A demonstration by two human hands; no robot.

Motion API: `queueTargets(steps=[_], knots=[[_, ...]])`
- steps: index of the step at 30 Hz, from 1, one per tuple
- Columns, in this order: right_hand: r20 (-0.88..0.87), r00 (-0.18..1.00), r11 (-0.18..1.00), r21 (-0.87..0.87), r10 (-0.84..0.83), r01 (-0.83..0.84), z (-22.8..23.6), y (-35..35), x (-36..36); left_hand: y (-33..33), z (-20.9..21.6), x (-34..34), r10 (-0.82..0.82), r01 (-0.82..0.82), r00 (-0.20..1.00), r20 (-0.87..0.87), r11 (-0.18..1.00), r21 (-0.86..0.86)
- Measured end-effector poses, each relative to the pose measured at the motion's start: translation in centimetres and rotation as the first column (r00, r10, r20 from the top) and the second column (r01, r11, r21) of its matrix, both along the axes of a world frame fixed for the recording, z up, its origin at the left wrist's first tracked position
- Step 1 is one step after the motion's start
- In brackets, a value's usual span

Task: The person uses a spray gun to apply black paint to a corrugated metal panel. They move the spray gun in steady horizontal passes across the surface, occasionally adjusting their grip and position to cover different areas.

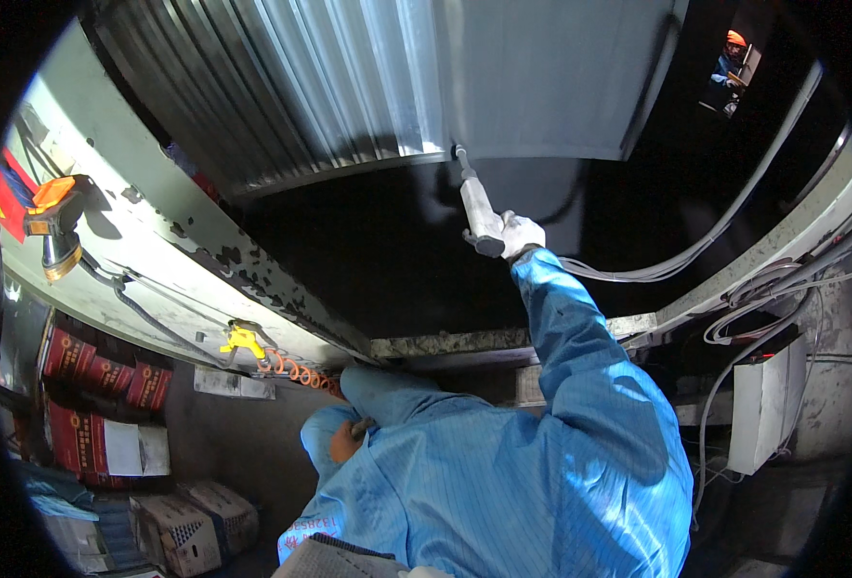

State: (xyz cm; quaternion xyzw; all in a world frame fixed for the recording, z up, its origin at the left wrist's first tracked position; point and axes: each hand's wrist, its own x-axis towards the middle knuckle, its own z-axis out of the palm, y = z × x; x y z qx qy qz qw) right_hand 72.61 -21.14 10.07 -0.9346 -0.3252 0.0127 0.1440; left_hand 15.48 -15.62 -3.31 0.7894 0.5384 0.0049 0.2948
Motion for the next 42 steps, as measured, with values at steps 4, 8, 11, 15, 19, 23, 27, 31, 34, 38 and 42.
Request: queueTargets(steps=[4, 8, 11, 15, 19, 23, 27, 31, 34, 38, 42], knots=[[0.044, 0.999, 1.0, 0.02, -0.001, 0.0, 3.3, -1.5, -2.0, -0.1, -0.2, -0.3, -0.021, 0.021, 1.0, -0.003, 1.0, -0.012], [0.124, 0.992, 0.998, 0.063, 0.003, -0.011, 5.0, -2.4, -2.5, -0.1, -0.4, -0.1, 0.003, -0.002, 0.998, -0.055, 1.0, 0.009], [0.22, 0.976, 0.996, 0.082, 0.005, -0.023, 6.0, -2.9, -2.5, -0.3, 0.3, 0.2, 0.022, -0.021, 0.995, -0.093, 1.0, 0.014], [0.319, 0.948, 0.99, 0.138, -0.018, -0.027, 8.7, -3.2, -2.5, -0.4, -0.3, -0.1, 0.036, -0.034, 0.997, -0.064, 0.999, 0.034], [0.396, 0.917, 0.974, 0.22, -0.041, -0.051, 10.7, -3.5, -1.3, -0.1, -0.4, 0.1, 0.04, -0.042, 0.994, -0.104, 0.999, -0.024], [0.507, 0.861, 0.971, 0.219, -0.033, -0.092, 13.8, -3.3, -1.0, -0.1, -0.8, -0.2, 0.032, -0.035, 0.995, -0.094, 0.999, -0.029], [0.541, 0.839, 0.952, 0.284, -0.062, -0.113, 16.5, -3.1, -0.7, 0.2, -1.2, -0.6, -0.002, 0.0, 0.997, -0.079, 1.0, -0.025], [0.523, 0.849, 0.949, 0.298, -0.07, -0.105, 20.1, -2.6, -1.0, 0.0, -0.2, -0.2, 0.001, -0.004, 0.998, -0.066, 0.999, -0.048], [0.514, 0.855, 0.93, 0.343, -0.067, -0.133, 22.5, -2.4, -1.2, -0.1, 0.4, 0.0, 0.009, -0.016, 0.996, -0.087, 0.996, -0.084], [0.518, 0.851, 0.933, 0.343, -0.089, -0.111, 24.8, -1.9, -0.6, 0.8, -1.6, -1.0, -0.043, 0.039, 0.997, -0.063, 0.997, -0.068], [0.549, 0.828, 0.927, 0.357, -0.111, -0.112, 27.2, -1.2, -0.1, 0.6, -1.9, -0.8, -0.031, 0.024, 0.993, -0.118, 0.998, -0.061]])
